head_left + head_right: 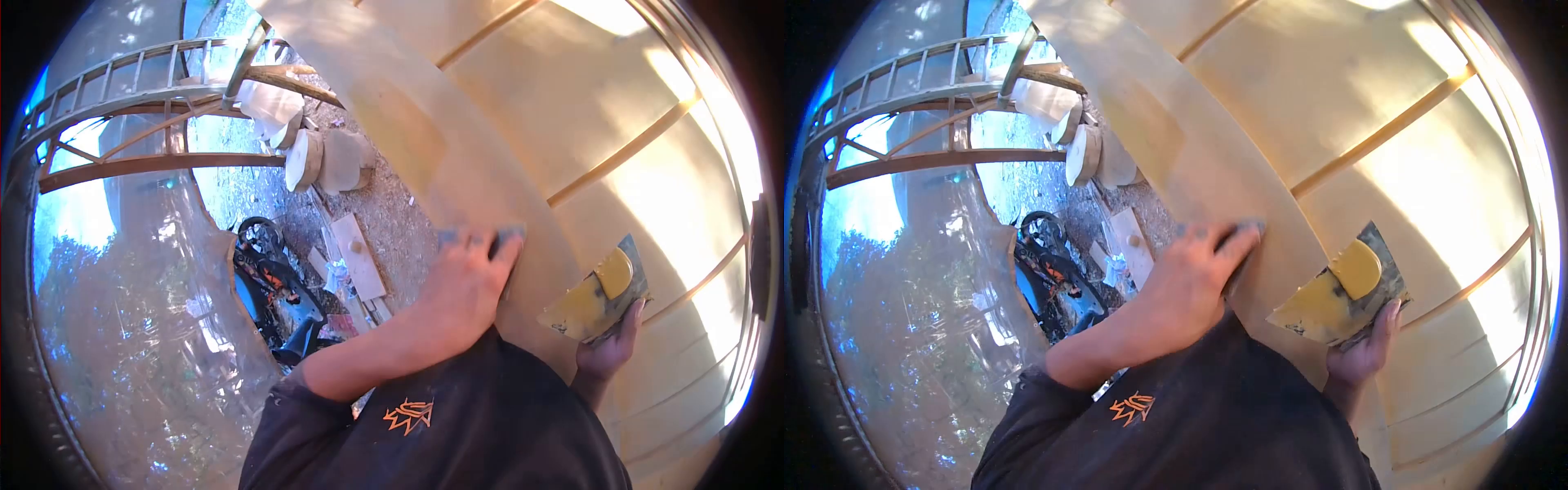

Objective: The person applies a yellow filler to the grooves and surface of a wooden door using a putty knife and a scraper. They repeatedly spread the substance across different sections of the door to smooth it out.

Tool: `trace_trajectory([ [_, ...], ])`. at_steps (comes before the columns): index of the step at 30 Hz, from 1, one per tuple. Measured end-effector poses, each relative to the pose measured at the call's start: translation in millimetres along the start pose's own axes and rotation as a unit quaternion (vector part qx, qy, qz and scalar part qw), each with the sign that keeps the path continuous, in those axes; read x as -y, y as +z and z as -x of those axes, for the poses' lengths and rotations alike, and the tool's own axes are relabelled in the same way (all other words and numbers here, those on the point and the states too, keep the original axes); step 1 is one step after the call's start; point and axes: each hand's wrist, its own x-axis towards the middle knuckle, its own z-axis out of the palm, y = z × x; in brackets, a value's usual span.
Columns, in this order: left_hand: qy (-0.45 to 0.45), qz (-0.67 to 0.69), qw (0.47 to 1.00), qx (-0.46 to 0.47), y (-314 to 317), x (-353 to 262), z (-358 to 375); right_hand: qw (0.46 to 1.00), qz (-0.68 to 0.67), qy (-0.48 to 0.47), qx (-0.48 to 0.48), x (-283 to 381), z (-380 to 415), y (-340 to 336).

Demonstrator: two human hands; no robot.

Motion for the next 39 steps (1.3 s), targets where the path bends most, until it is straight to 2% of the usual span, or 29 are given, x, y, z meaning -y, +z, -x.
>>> trace_trajectory([
  [3, 0.012, 0.004, 1.0, -0.024, -50.1, 28.7, -28.1, 1.0, -0.012, -0.005, 0.006, 6.8, -0.6, -1.2],
  [4, -0.032, -0.084, 0.996, -0.007, -70.4, 58.9, -48.8, 1.0, -0.019, 0.0, 0.013, 8.6, 0.9, -4.1],
  [5, -0.18, -0.068, 0.981, -0.009, -93.8, 75.5, -71.0, 0.999, -0.027, -0.006, 0.016, 8.3, 2.9, -11.0],
  [6, -0.145, -0.079, 0.986, -0.034, -110.1, 113.2, -89.5, 0.999, -0.032, -0.01, 0.019, 7.6, 5.3, -20.7],
  [7, -0.146, -0.11, 0.983, -0.029, -122.8, 149.3, -109.1, 0.999, -0.036, -0.012, 0.024, 7.9, 8.2, -27.9],
  [10, -0.197, -0.034, 0.979, 0.048, -151.6, 185.8, -131.0, 0.999, -0.041, -0.022, -0.006, 13.1, 14.5, -35.2],
  [11, -0.21, 0.008, 0.976, 0.056, -151.7, 193.1, -130.6, 0.998, -0.047, -0.02, 0.032, 15.7, 14.1, -30.5],
  [12, -0.222, 0.05, 0.971, 0.066, -149.6, 190.7, -131.6, 0.996, -0.053, -0.02, 0.068, 18.6, 13.6, -22.2],
  [13, -0.191, 0.064, 0.975, 0.093, -142.6, 187.8, -127.6, 0.993, -0.058, -0.016, 0.102, 20.4, 14.4, -19.4],
  [15, -0.135, 0.095, 0.976, 0.14, -123.4, 170.0, -101.6, 0.996, -0.072, -0.009, 0.06, 16.4, 11.9, -33.6],
  [17, -0.174, 0.072, 0.976, 0.109, -96.0, 116.8, -71.2, 0.996, -0.081, -0.014, 0.038, 13.7, 5.7, -36.4],
  [19, -0.161, 0.031, 0.983, 0.079, -66.4, 73.5, -43.7, 0.996, -0.082, -0.026, 0.026, 11.3, 1.9, -29.9],
  [21, -0.113, 0.043, 0.988, 0.092, -49.4, 40.4, -22.9, 0.994, -0.087, -0.023, 0.054, 11.4, -2.2, -29.2],
  [23, -0.101, 0.073, 0.982, 0.139, -60.9, 25.5, -26.0, 0.993, -0.082, -0.033, 0.073, 13.2, -8.1, -27.6],
  [24, -0.095, 0.088, 0.978, 0.164, -66.1, 21.3, -28.0, 0.994, -0.075, -0.04, 0.069, 13.7, -8.1, -29.0],
  [26, -0.135, -0.022, 0.99, 0.035, -80.7, 48.8, -55.0, 0.995, -0.066, -0.057, 0.04, 14.6, -6.2, -29.5],
  [28, -0.168, -0.048, 0.984, -0.03, -103.1, 89.0, -94.2, 0.996, -0.057, -0.071, -0.007, 17.8, -1.4, -30.6],
  [31, -0.164, -0.1, 0.979, -0.061, -107.9, 122.8, -135.1, 0.995, -0.062, -0.069, 0.023, 20.9, 3.7, -34.6],
  [33, -0.189, -0.108, 0.975, -0.045, -92.7, 120.0, -146.7, 0.995, -0.07, -0.07, 0.027, 23.6, 8.4, -38.4],
  [34, -0.151, -0.117, 0.979, -0.072, -80.1, 116.7, -141.0, 0.994, -0.074, -0.07, 0.029, 25.0, 9.0, -39.8],
  [37, -0.088, -0.116, 0.988, -0.06, -48.7, 80.6, -107.8, 0.995, -0.076, -0.06, 0.008, 28.6, 13.6, -38.7],
  [39, -0.094, -0.126, 0.987, -0.038, -23.5, 44.8, -78.5, 0.996, -0.076, -0.057, -0.002, 26.3, 13.4, -45.0],
])
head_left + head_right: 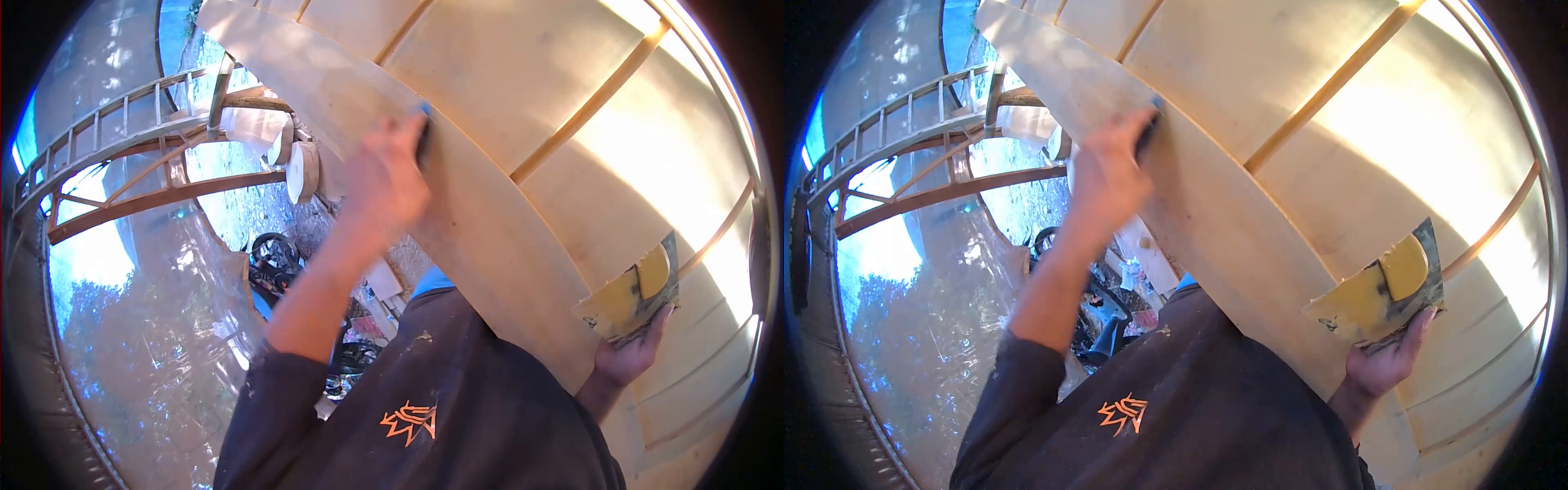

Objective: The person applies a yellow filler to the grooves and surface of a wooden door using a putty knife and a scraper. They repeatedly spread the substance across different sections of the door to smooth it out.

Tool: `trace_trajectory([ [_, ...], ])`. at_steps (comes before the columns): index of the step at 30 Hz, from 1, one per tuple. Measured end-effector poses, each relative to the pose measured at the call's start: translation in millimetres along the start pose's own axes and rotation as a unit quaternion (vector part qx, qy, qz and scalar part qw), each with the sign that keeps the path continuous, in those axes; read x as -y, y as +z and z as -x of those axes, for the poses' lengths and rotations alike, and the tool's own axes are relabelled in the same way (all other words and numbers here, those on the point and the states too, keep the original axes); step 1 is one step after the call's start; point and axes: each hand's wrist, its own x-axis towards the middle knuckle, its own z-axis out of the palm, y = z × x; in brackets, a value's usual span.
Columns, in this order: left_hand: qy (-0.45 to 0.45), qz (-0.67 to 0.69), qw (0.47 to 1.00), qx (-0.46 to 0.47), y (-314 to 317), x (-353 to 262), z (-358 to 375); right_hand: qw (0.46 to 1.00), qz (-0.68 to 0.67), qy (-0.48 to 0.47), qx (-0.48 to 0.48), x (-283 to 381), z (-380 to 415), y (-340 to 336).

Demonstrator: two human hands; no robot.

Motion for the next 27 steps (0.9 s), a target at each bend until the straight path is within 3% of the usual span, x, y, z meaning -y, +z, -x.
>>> trace_trajectory([
  [2, 0.063, -0.013, 0.997, -0.036, 19.5, -31.5, 39.2, 1.0, -0.011, 0.001, 0.008, -0.5, -1.4, -1.5],
  [4, 0.088, 0.036, 0.994, 0.054, 11.7, -59.2, 71.3, 0.999, -0.033, 0.013, 0.034, -1.0, -1.9, 2.6],
  [7, 0.082, 0.131, 0.97, 0.19, -21.9, -54.4, 64.8, 0.998, -0.044, -0.001, 0.046, -3.1, -3.6, 4.4],
  [9, 0.053, 0.045, 0.992, 0.104, -40.6, -14.0, 18.5, 0.998, -0.047, -0.012, 0.047, -2.6, -1.8, 5.0],
  [10, -0.08, 0.019, 0.993, 0.084, -54.0, 0.6, -9.7, 0.998, -0.046, -0.013, 0.047, -1.0, 0.8, 3.9],
  [12, -0.024, 0.02, 0.999, 0.004, -66.5, 121.9, -101.2, 0.998, -0.035, -0.019, 0.042, 3.2, 7.8, -1.1],
  [14, -0.074, 0.11, 0.99, 0.049, -69.0, 164.5, -131.5, 0.999, -0.024, -0.022, 0.044, 6.4, 12.5, -2.3],
  [17, -0.134, 0.159, 0.973, 0.098, -68.2, 137.6, -123.9, 0.998, -0.011, -0.027, 0.053, 10.0, 18.6, -2.0],
  [20, -0.06, 0.201, 0.969, 0.127, -55.6, 92.1, -86.9, 0.998, -0.02, -0.019, 0.052, 5.1, 13.8, -5.3],
  [24, 0.026, 0.077, 0.991, 0.107, -24.5, -0.9, 5.2, 0.999, -0.046, -0.015, 0.017, -1.0, 11.1, -0.9],
  [27, 0.092, 0.129, 0.969, 0.187, -22.9, -44.5, 50.8, 0.999, -0.045, -0.022, 0.015, -0.8, 10.8, -1.3],
])
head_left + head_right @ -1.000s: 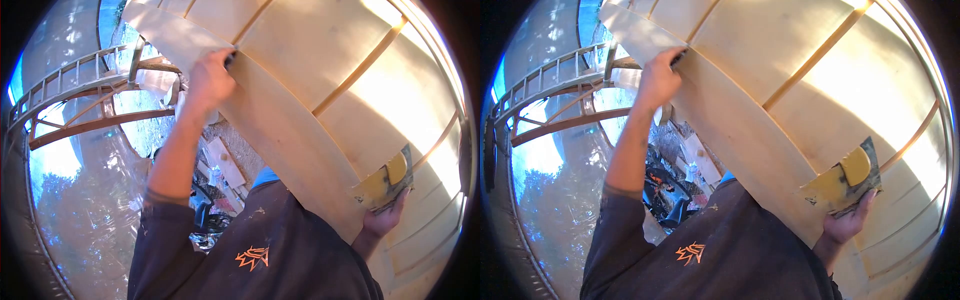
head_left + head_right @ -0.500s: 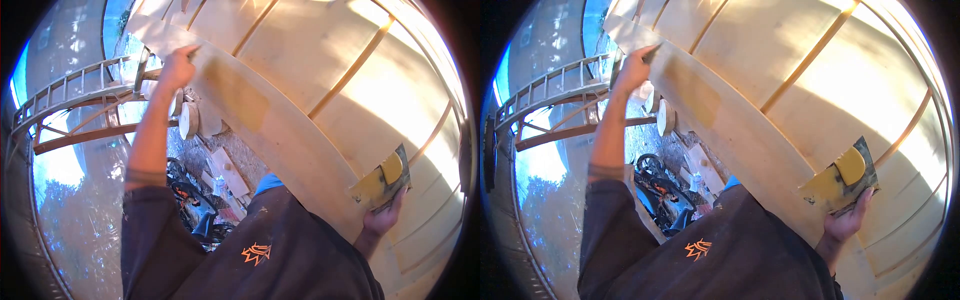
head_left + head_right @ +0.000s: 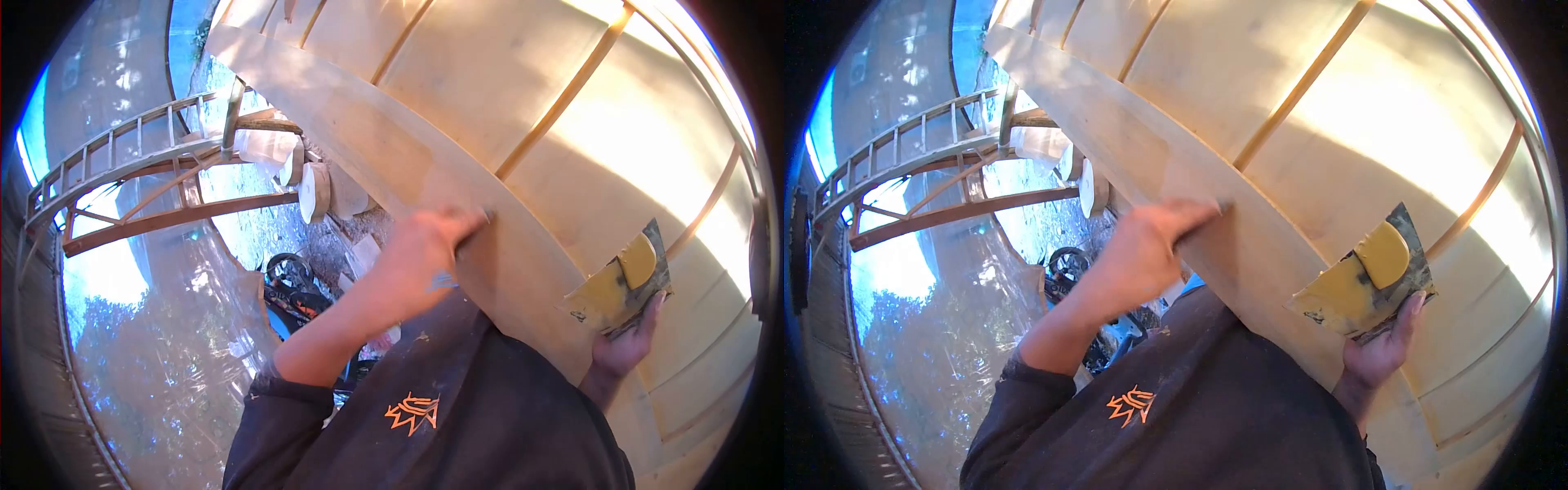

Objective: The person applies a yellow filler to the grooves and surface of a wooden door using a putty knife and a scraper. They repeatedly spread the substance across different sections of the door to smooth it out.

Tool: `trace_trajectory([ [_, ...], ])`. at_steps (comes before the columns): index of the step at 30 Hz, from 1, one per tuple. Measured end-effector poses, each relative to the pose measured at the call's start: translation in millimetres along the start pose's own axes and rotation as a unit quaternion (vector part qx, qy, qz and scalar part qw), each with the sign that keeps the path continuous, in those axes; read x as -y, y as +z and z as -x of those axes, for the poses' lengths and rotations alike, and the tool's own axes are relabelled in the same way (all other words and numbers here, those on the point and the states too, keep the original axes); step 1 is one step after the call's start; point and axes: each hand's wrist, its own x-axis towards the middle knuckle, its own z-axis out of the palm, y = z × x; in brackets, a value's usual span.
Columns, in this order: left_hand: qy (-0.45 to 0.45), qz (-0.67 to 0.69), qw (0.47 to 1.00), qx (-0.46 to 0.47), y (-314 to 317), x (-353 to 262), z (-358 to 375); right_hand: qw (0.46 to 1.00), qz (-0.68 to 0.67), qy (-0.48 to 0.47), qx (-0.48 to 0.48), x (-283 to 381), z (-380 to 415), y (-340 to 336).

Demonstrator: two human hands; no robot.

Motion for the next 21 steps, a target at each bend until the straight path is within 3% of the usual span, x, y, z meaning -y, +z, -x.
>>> trace_trajectory([
  [2, 0.008, 0.054, 0.994, 0.092, -3.5, -9.8, 7.6, 1.0, 0.014, -0.007, -0.007, 2.0, -3.0, -0.4],
  [4, 0.033, 0.006, 0.999, -0.008, -24.4, 7.4, -0.3, 0.998, 0.036, -0.026, -0.039, 6.0, -0.2, -2.1],
  [5, -0.038, -0.04, 0.998, -0.021, -45.9, 13.6, -10.5, 0.999, 0.027, -0.029, -0.033, 7.6, 1.6, -4.7],
  [7, -0.013, -0.05, 0.99, -0.132, -74.0, 59.2, -28.5, 0.999, 0.01, -0.031, -0.018, 11.2, 3.8, -9.9],
  [9, -0.097, 0.154, 0.978, -0.106, -103.4, 77.5, -41.4, 0.999, 0.025, -0.028, 0.001, 13.4, 3.7, -10.1],
  [12, -0.163, 0.205, 0.96, -0.099, -121.3, 81.4, -50.0, 0.998, 0.045, -0.03, -0.018, 12.1, 2.7, -8.1],
  [21, -0.144, 0.253, 0.95, -0.116, -118.7, 76.2, -42.7, 0.999, 0.036, -0.007, -0.04, 5.0, 1.2, 15.6],
])
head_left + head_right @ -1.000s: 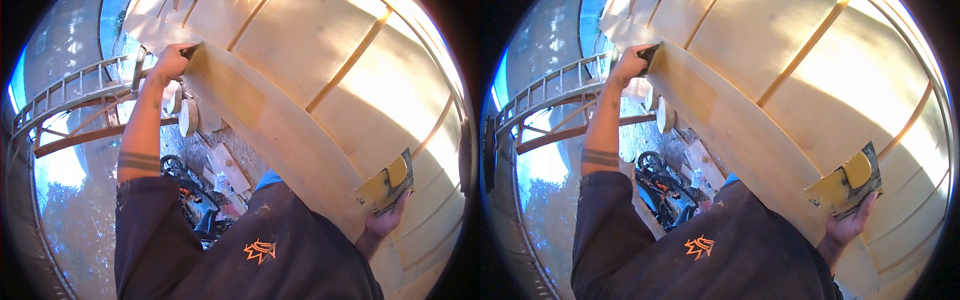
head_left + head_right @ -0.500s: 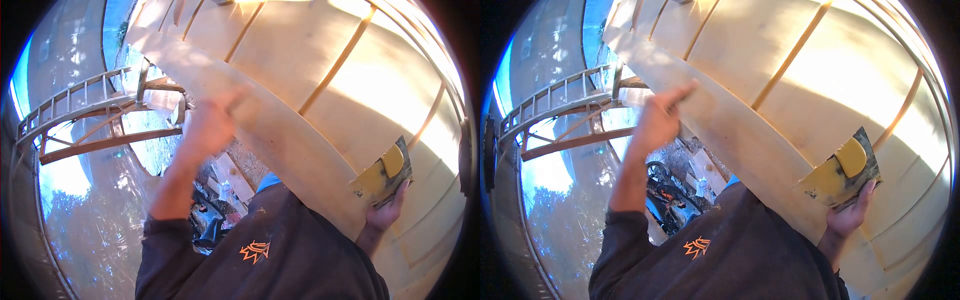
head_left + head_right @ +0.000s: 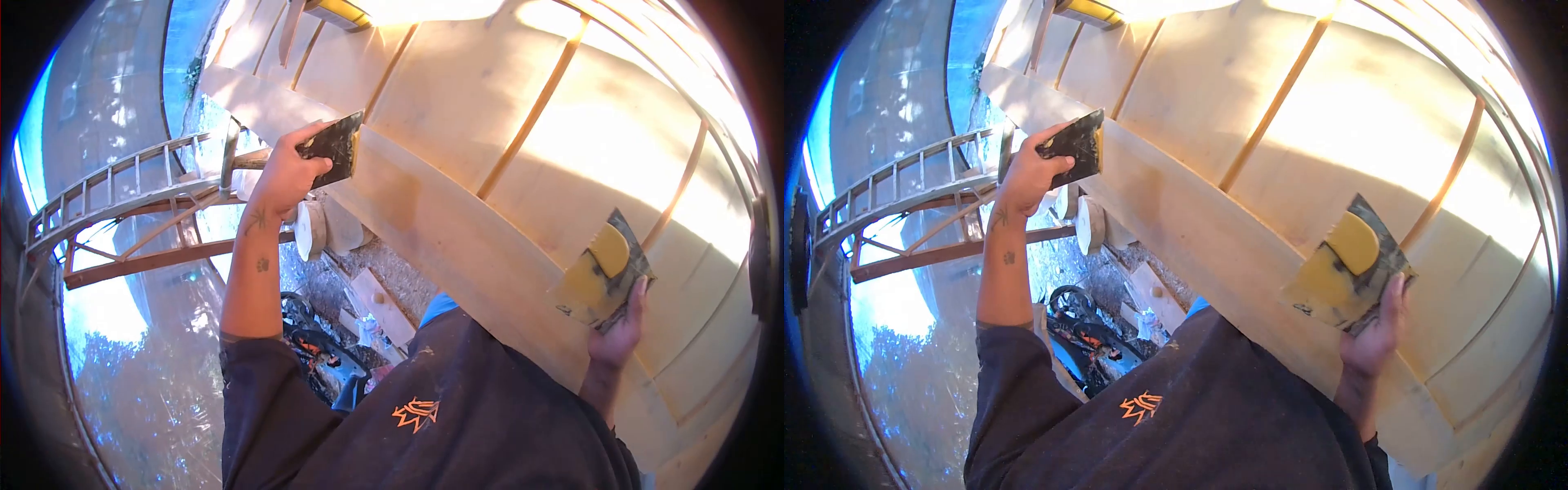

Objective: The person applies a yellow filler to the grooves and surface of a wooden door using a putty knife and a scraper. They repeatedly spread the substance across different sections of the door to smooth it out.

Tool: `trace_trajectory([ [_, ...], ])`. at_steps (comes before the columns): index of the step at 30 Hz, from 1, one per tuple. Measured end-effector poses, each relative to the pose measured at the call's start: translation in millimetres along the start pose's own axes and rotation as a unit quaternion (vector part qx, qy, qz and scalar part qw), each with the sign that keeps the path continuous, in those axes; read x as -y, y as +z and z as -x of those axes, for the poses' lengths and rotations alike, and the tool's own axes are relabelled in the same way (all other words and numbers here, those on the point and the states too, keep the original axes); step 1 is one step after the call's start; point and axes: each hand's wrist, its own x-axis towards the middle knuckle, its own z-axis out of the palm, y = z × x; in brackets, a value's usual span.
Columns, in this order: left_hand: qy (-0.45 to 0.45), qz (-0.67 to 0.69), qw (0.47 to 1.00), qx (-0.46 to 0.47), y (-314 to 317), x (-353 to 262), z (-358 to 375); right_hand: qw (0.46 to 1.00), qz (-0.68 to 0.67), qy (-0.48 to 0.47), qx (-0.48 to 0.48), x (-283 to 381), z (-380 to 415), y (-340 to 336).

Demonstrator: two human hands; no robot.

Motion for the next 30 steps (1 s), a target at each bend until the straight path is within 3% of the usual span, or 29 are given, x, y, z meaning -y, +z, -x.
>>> trace_trajectory([
  [1, 0.04, -0.022, 0.999, -0.015, 5.0, -0.1, 5.8, 1.0, -0.003, 0.009, 0.007, -1.3, -0.3, 5.0],
  [3, 0.171, -0.132, 0.976, -0.031, 21.3, 3.4, 24.0, 0.99, 0.134, 0.03, -0.027, -10.0, -2.8, 12.3],
  [6, 0.392, -0.189, 0.9, -0.031, 72.1, 9.1, 64.6, 0.966, 0.24, 0.06, -0.073, -26.5, -13.4, 20.9],
  [8, 0.51, -0.199, 0.837, -0.013, 93.8, 5.1, 91.4, 0.984, 0.145, 0.091, -0.042, -30.2, -16.2, 42.1],
  [10, 0.569, -0.158, 0.807, -0.031, 109.7, 4.8, 114.3, 0.99, 0.009, 0.137, 0.014, -26.7, -13.7, 69.4],
  [14, 0.676, -0.135, 0.723, -0.041, 124.0, 19.7, 129.8, 0.987, 0.002, 0.153, 0.049, -33.3, -9.4, 89.9],
  [16, 0.679, -0.153, 0.718, -0.023, 126.5, 30.2, 129.5, 0.987, 0.0, 0.153, 0.058, -36.3, -6.3, 98.6],
  [23, 0.602, -0.159, 0.778, -0.081, 115.9, 63.1, 114.8, 0.99, 0.013, 0.118, 0.078, -46.0, -2.6, 100.2],
  [26, 0.48, -0.309, 0.817, -0.08, 101.3, 86.6, 95.7, 0.99, 0.009, 0.127, 0.064, -43.2, -0.4, 92.2],
  [28, 0.382, -0.141, 0.906, -0.112, 95.2, 86.7, 103.5, 0.991, 0.013, 0.113, 0.073, -42.2, -0.3, 96.3],
  [30, 0.292, 0.066, 0.948, -0.105, 90.6, 82.0, 116.4, 0.991, 0.011, 0.11, 0.073, -44.1, 2.2, 96.9],
])
